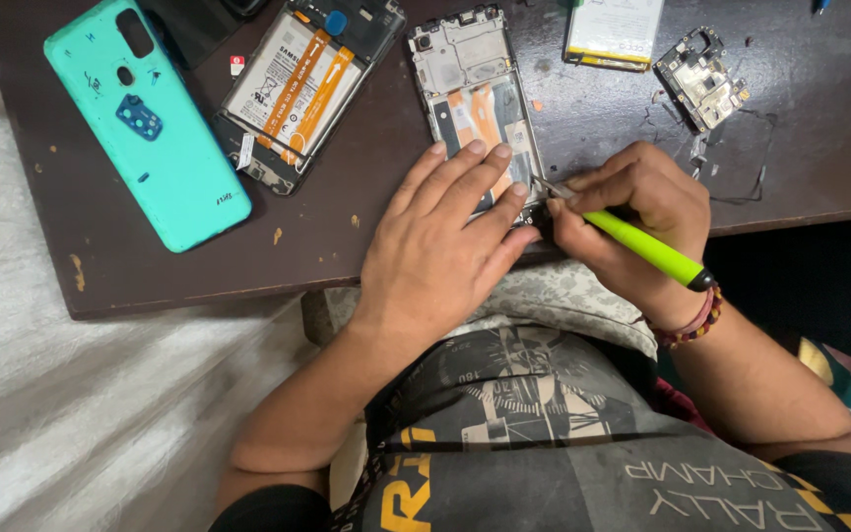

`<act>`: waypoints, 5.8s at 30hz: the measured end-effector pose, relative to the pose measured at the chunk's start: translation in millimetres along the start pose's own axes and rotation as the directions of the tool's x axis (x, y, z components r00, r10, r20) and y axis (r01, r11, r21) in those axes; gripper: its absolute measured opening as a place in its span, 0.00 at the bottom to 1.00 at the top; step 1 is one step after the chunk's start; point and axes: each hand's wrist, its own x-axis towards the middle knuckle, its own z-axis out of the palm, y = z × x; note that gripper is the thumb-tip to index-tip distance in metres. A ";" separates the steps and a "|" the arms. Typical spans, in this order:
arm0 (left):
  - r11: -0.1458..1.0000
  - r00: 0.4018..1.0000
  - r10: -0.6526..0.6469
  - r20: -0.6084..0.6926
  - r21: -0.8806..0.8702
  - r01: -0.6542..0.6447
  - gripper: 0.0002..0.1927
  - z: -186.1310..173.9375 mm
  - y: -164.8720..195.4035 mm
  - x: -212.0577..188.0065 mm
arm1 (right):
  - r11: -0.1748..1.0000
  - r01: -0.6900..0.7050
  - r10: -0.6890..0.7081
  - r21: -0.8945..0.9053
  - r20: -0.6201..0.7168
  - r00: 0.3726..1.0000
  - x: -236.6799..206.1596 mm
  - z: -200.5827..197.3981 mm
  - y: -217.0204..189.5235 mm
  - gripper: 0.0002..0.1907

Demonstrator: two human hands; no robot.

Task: The person pries along the edge of a disassembled phone frame on a wooden table using a green-handled pry tool, working the tool around the frame to separate components. A teal phone back cover, battery, and other phone parts lie on the table beside the work.

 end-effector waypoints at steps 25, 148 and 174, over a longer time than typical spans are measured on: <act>1.000 1.000 0.002 -0.010 -0.020 -0.003 0.19 -3.3 0.4 3.7 | 0.999 0.016 -0.015 0.032 -0.009 1.000 2.9 -0.8 -0.4 0.11; 0.999 1.000 0.002 -0.002 -0.040 -0.002 0.18 -25.9 -4.7 15.8 | 0.985 -0.054 0.061 0.163 -0.036 0.997 21.0 3.6 -6.2 0.13; 0.999 1.000 0.011 -0.004 -0.046 -0.011 0.18 -26.4 -12.8 13.6 | 0.985 -0.037 0.046 0.170 -0.045 0.998 20.6 12.0 -4.9 0.12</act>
